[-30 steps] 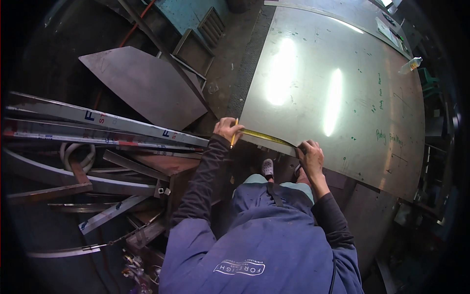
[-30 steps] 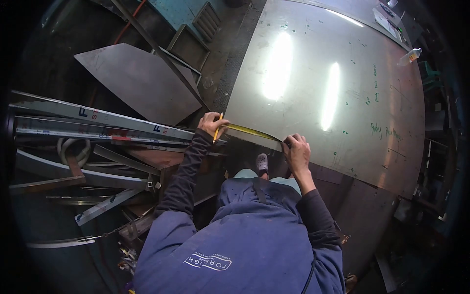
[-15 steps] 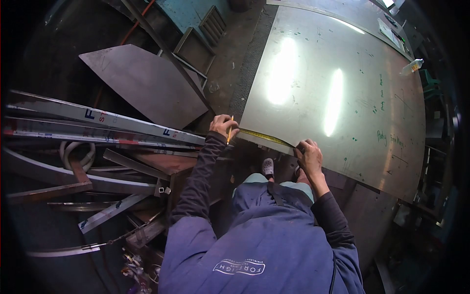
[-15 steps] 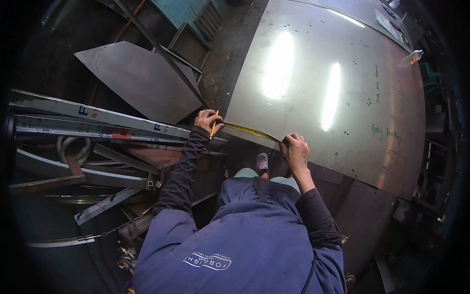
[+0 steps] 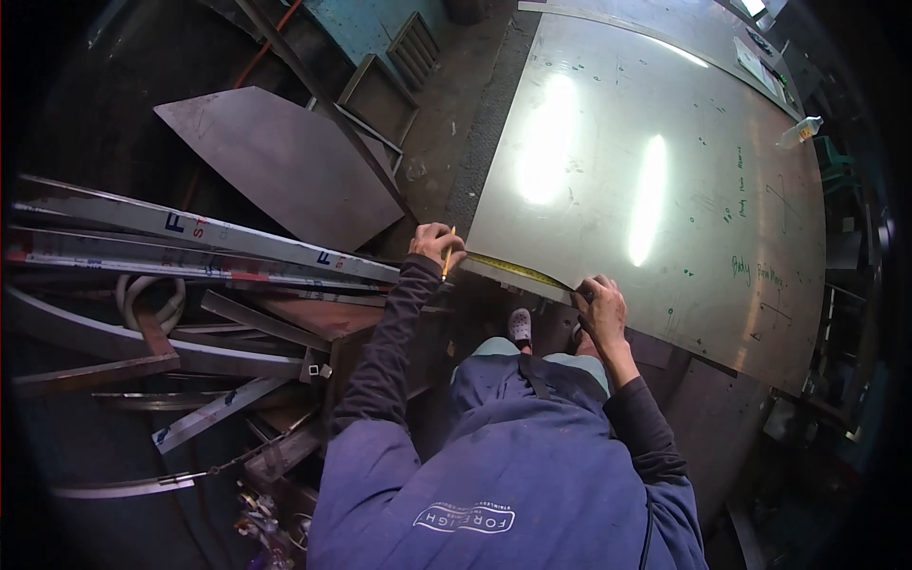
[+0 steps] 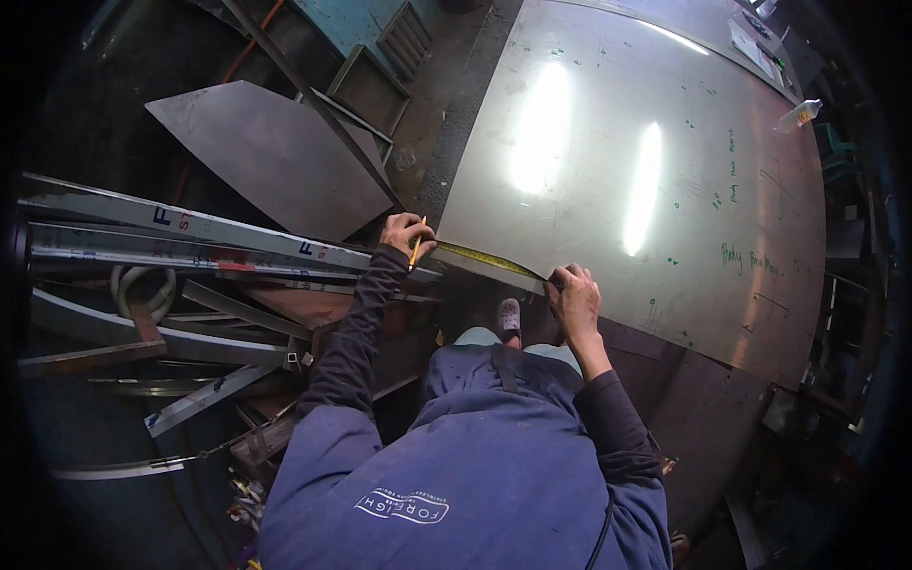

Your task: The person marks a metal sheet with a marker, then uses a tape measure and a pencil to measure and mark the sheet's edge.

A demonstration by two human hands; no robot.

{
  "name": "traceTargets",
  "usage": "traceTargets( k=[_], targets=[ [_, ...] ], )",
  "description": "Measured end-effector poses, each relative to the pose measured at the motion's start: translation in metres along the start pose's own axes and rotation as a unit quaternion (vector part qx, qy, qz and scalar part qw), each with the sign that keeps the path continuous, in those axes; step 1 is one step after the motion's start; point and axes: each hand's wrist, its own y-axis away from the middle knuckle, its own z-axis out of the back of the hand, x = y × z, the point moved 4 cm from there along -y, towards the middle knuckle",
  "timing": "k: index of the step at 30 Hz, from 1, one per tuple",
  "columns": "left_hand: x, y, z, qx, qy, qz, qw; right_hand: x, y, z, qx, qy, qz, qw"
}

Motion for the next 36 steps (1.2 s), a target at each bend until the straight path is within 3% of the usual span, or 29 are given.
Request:
traceTargets(
  k=[11, 16, 20, 22, 30, 36],
  targets=[
    [-0.001, 0.000, 0.001, -0.009, -0.007, -0.011, 1.000, -0.001, -0.001, -0.002, 0.002, -0.005, -0.008, 1.000],
    [0.009, -0.004, -0.004, -0.040, -0.007, -0.094, 0.995, -0.007, 0.001, -0.009, -0.043, 0.007, 0.034, 0.998],
    [0.030, -0.004, -0.025, -0.043, -0.003, -0.081, 0.996, -0.017, 0.002, -0.015, -0.052, -0.012, 0.022, 0.998],
    [0.030, -0.007, -0.024, -0.020, 0.003, -0.054, 0.998, -0.018, 0.001, -0.017, -0.032, -0.015, -0.022, 0.999],
    [0.023, -0.017, -0.013, 0.084, -0.029, 0.035, 0.995, -0.009, 0.005, -0.017, -0.031, 0.002, -0.021, 0.999],
    [0.027, -0.019, -0.016, 0.084, -0.037, 0.025, 0.996, -0.012, 0.004, -0.019, -0.036, -0.001, -0.018, 0.999]
  ],
)
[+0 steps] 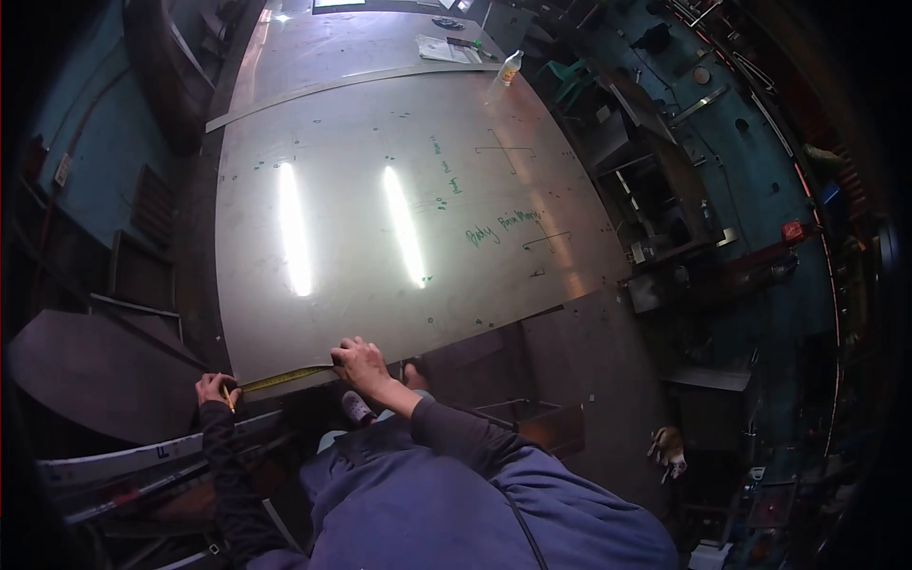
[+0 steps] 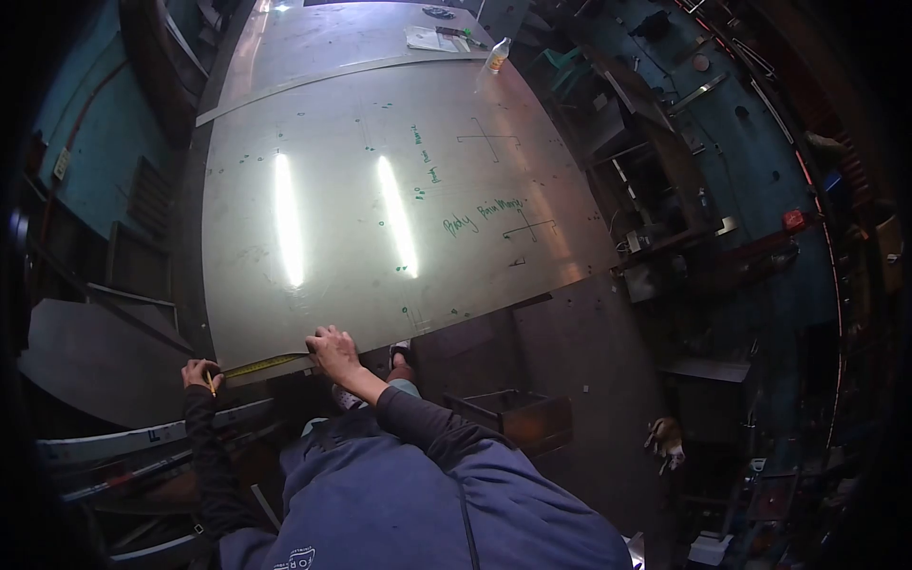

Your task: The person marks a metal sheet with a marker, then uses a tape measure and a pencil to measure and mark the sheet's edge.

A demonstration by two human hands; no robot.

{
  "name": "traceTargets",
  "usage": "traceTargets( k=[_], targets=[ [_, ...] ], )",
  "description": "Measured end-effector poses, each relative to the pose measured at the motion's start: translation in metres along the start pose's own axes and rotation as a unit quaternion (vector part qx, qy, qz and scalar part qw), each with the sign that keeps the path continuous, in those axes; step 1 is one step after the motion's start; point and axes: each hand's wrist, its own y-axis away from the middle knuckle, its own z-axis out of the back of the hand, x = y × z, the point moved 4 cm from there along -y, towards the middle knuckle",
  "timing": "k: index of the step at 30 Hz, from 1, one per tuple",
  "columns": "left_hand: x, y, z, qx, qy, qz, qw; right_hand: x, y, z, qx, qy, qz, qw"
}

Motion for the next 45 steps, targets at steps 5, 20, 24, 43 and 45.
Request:
traceTargets(
  k=[5, 20, 24, 43, 45],
  targets=[
    [-0.002, 0.001, 0.000, 0.001, 0.005, 0.003, 1.000, 0.001, 0.001, 0.003, 0.014, 0.006, 0.002, 1.000],
    [-0.016, 0.006, 0.004, -0.028, -0.006, 0.020, 0.999, -0.002, -0.004, 0.003, 0.015, 0.001, 0.027, 1.000],
    [-0.024, 0.004, 0.006, -0.122, -0.038, -0.069, 0.989, -0.014, -0.004, -0.010, -0.037, 0.021, 0.054, 0.998],
    [-0.063, 0.048, 0.024, -0.117, 0.257, -0.031, 0.959, 0.010, -0.004, 0.016, 0.033, -0.003, 0.013, 0.999],
    [-0.066, 0.050, 0.019, -0.134, 0.232, -0.061, 0.961, 0.010, -0.005, 0.016, 0.029, -0.008, 0.009, 1.000]
  ],
)
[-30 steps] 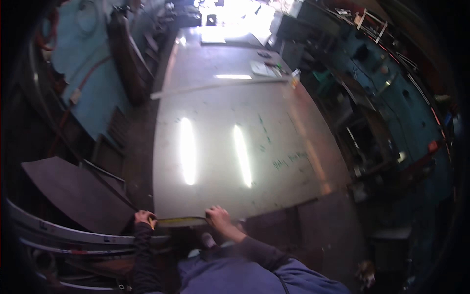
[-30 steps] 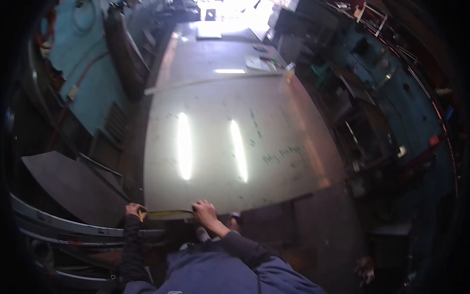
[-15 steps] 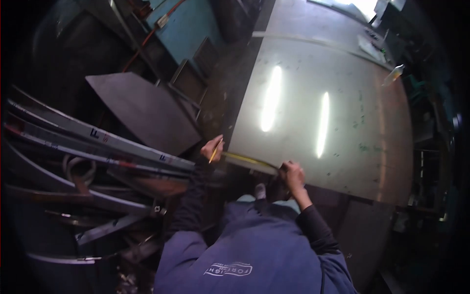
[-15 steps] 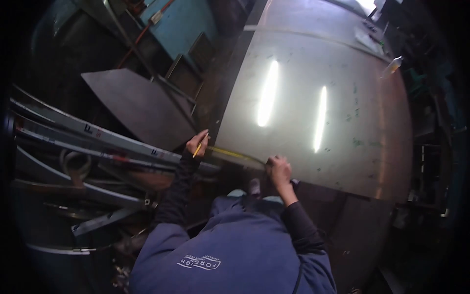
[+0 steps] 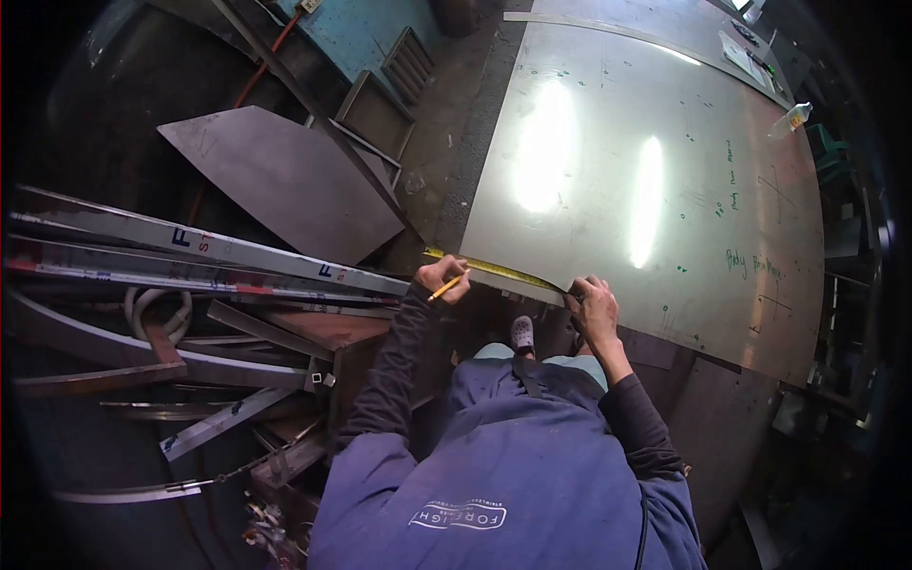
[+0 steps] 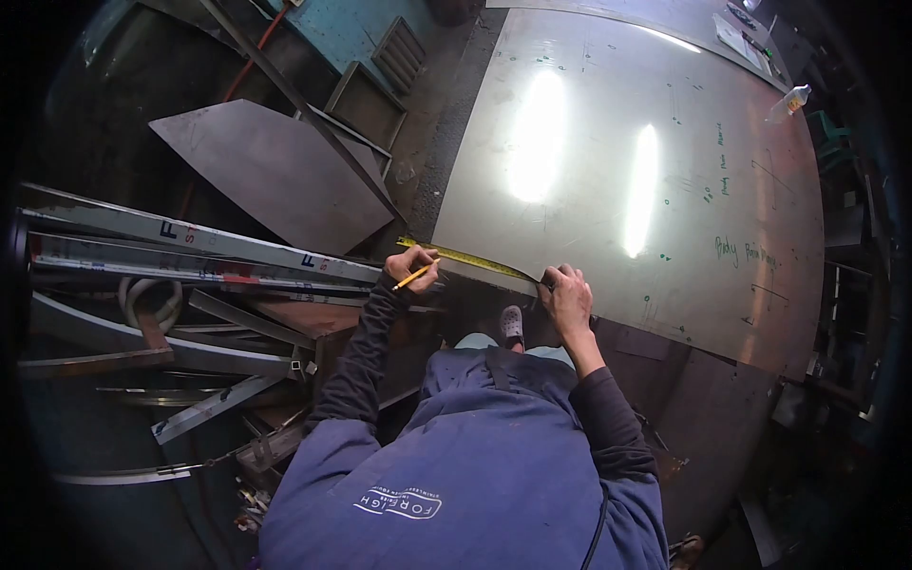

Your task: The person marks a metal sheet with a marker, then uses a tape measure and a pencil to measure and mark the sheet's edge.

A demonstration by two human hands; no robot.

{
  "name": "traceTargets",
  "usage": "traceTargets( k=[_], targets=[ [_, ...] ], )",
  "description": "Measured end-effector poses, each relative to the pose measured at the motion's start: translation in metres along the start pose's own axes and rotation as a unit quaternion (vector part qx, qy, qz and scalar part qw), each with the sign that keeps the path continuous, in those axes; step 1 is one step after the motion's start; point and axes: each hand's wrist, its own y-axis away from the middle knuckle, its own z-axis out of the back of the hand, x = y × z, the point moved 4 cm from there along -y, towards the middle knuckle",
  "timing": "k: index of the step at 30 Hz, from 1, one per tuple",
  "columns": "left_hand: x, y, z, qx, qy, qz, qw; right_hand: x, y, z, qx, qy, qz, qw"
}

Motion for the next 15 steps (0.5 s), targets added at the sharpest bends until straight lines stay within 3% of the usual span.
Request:
traceTargets(
  k=[3, 15],
  targets=[
    [-0.0034, 0.0058, -0.0024, 0.017, 0.002, 0.036, 0.999, -0.0001, -0.0007, -0.0009, -0.001, -0.001, 0.002, 1.000],
    [-0.0039, 0.0103, -0.0039, 0.001, -0.035, 0.029, 0.999, -0.0018, -0.0019, -0.0002, 0.017, 0.004, -0.002, 1.000]
  ],
)
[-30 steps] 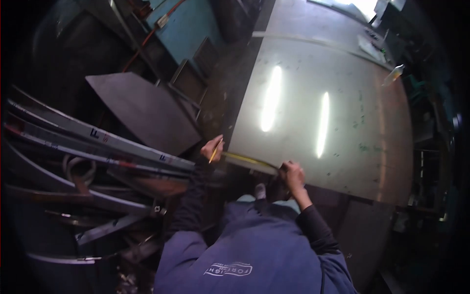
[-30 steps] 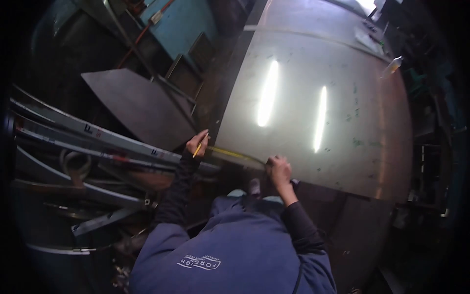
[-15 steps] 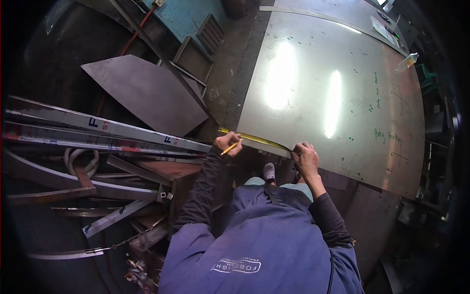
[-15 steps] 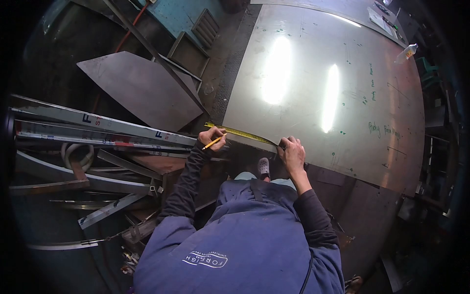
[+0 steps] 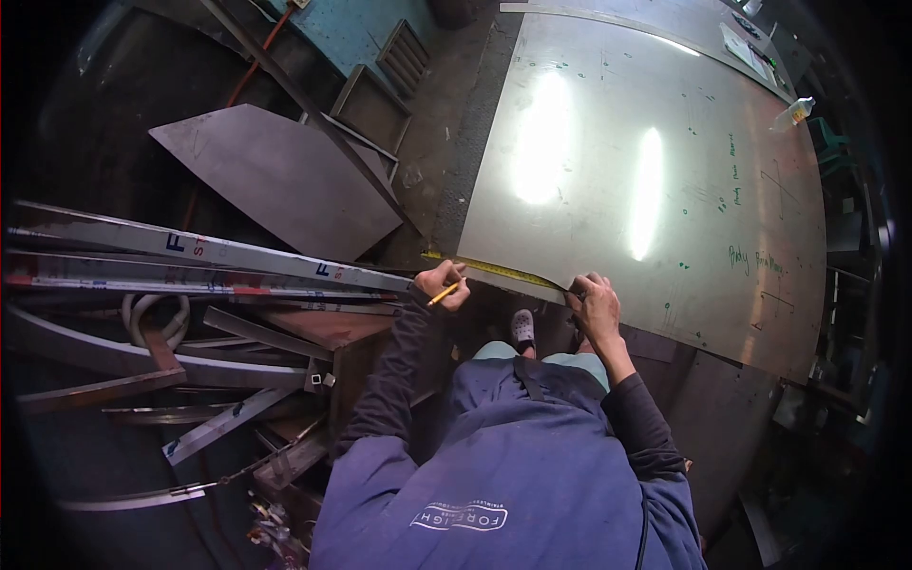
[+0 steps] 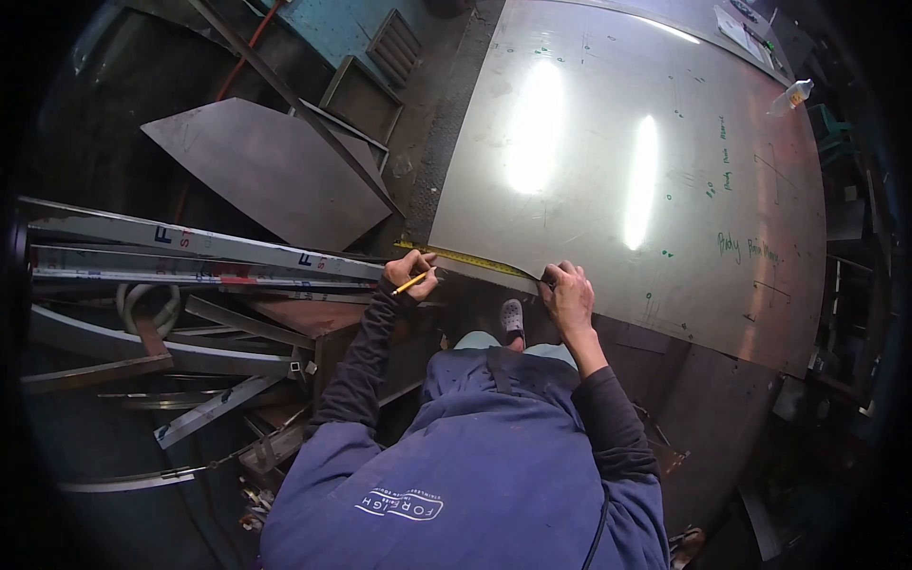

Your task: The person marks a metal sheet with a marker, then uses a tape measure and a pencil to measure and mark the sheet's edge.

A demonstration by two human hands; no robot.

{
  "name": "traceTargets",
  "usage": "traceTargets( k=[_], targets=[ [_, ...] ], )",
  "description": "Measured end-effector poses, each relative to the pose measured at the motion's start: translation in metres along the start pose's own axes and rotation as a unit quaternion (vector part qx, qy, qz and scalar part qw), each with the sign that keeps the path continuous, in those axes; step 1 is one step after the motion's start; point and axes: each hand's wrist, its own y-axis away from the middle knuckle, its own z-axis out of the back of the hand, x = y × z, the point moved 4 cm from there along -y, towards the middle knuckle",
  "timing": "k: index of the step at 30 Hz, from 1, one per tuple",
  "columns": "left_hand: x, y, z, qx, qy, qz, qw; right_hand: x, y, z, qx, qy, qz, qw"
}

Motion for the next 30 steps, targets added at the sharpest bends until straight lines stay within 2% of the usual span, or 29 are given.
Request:
traceTargets(
  k=[2, 4, 5, 13, 17, 20, 22, 24, 27, 30],
  targets=[
    [-0.001, 0.001, -0.001, -0.001, 0.003, 0.004, 1.000, 0.001, 0.000, 0.001, 0.001, -0.006, 0.002, 1.000],
    [0.003, 0.001, -0.003, -0.020, 0.041, 0.059, 0.997, 0.002, 0.000, 0.001, -0.001, -0.004, 0.001, 1.000],
    [0.003, 0.001, -0.004, -0.019, 0.041, 0.060, 0.997, 0.002, 0.000, 0.002, -0.006, -0.003, 0.002, 1.000],
    [-0.008, -0.002, -0.004, -0.030, 0.025, -0.029, 0.999, 0.003, 0.000, 0.002, 0.009, -0.001, -0.003, 1.000],
    [-0.014, -0.005, -0.003, -0.025, 0.043, 0.004, 0.999, 0.001, 0.000, 0.000, 0.011, 0.001, -0.003, 1.000],
    [-0.020, -0.010, 0.008, -0.064, 0.004, -0.050, 0.997, 0.002, 0.000, 0.001, 0.008, 0.001, -0.002, 1.000],
    [-0.016, -0.013, 0.012, -0.097, 0.007, -0.001, 0.995, -0.001, 0.000, 0.000, 0.010, -0.001, -0.002, 1.000],
    [-0.014, -0.015, 0.010, -0.098, 0.017, -0.008, 0.995, 0.000, 0.000, 0.000, 0.013, -0.002, -0.001, 1.000],
    [-0.014, -0.016, 0.001, -0.045, 0.024, -0.073, 0.996, 0.001, 0.000, 0.000, 0.021, 0.000, -0.008, 1.000],
    [-0.009, -0.012, -0.008, -0.017, 0.010, -0.070, 0.997, 0.000, 0.000, -0.001, 0.011, 0.001, -0.005, 1.000]
  ],
)
